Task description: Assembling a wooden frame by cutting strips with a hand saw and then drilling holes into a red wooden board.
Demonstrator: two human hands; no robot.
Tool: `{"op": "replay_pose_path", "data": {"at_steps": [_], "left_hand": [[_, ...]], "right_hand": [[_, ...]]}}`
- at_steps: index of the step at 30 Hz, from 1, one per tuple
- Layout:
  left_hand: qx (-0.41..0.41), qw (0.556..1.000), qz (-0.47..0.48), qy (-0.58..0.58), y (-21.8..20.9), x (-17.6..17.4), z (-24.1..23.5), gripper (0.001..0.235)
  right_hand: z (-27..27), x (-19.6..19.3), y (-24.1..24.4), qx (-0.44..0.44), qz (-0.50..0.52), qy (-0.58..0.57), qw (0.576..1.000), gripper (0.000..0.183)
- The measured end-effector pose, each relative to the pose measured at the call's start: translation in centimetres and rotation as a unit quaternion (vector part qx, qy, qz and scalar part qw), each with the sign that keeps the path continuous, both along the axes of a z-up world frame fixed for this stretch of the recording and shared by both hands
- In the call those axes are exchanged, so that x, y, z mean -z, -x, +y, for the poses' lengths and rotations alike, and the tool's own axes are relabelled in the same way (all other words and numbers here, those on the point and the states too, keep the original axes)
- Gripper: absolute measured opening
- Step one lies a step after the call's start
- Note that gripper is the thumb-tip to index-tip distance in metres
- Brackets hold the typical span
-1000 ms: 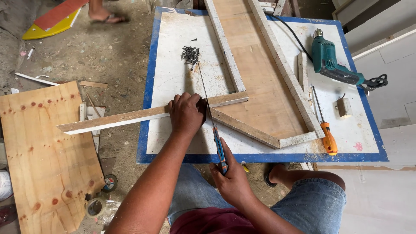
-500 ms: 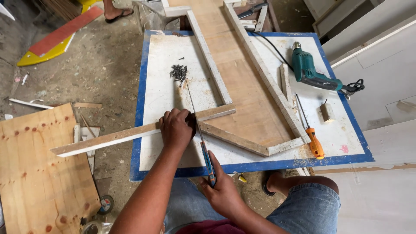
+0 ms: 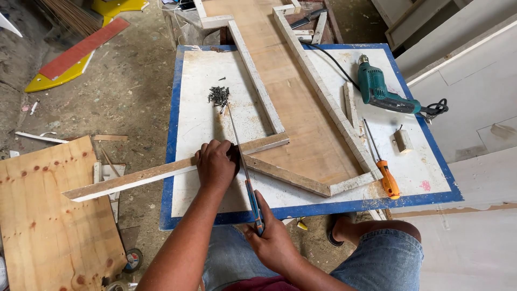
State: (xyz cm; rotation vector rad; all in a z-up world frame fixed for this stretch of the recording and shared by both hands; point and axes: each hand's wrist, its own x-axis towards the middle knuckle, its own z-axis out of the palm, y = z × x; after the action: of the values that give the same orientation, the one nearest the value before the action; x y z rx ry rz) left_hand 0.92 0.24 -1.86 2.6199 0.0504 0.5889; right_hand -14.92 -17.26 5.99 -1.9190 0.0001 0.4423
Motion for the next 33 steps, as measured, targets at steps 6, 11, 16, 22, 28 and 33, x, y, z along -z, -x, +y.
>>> {"op": "replay_pose_path", "data": {"at_steps": [6,11,16,22,28,33], "left_hand": [[-0.003,1.000,-0.002,0.003,0.1,-0.3,-0.1,0.018],[0.004,1.000,0.011,0.018,0.4,-0.9,-0.2,0.012],[0.003,1.000,-0.005,0.021,0.5,-1.6,-0.2,0.017],[0.092,0.992,0.080,0.015,0.6,-2.1,2.1,0.032],[0.161,0.960,0.144,-0.180,2.0,-5.1,4.3,0.056],[0.086,0.960,0.223,-0.147,3.1,-6.0,6.0,0.073]], "right_hand": [[-0.1,-0.4,0.0,-0.005,-0.011,0.003,1.000,0.084],[-1.3,-1.7,-0.2,0.017,0.054,-0.022,0.998,0.081],[-7.0,-1.7,-1.8,0.030,0.025,-0.039,0.999,0.082],[-13.7,-4.9,-5.6,0.226,0.037,0.154,0.961,0.082],[-19.2,-1.0,-7.0,0.284,-0.086,0.229,0.927,0.084],[-18.9,-0.9,-6.6,0.262,-0.027,0.176,0.949,0.077]]}}
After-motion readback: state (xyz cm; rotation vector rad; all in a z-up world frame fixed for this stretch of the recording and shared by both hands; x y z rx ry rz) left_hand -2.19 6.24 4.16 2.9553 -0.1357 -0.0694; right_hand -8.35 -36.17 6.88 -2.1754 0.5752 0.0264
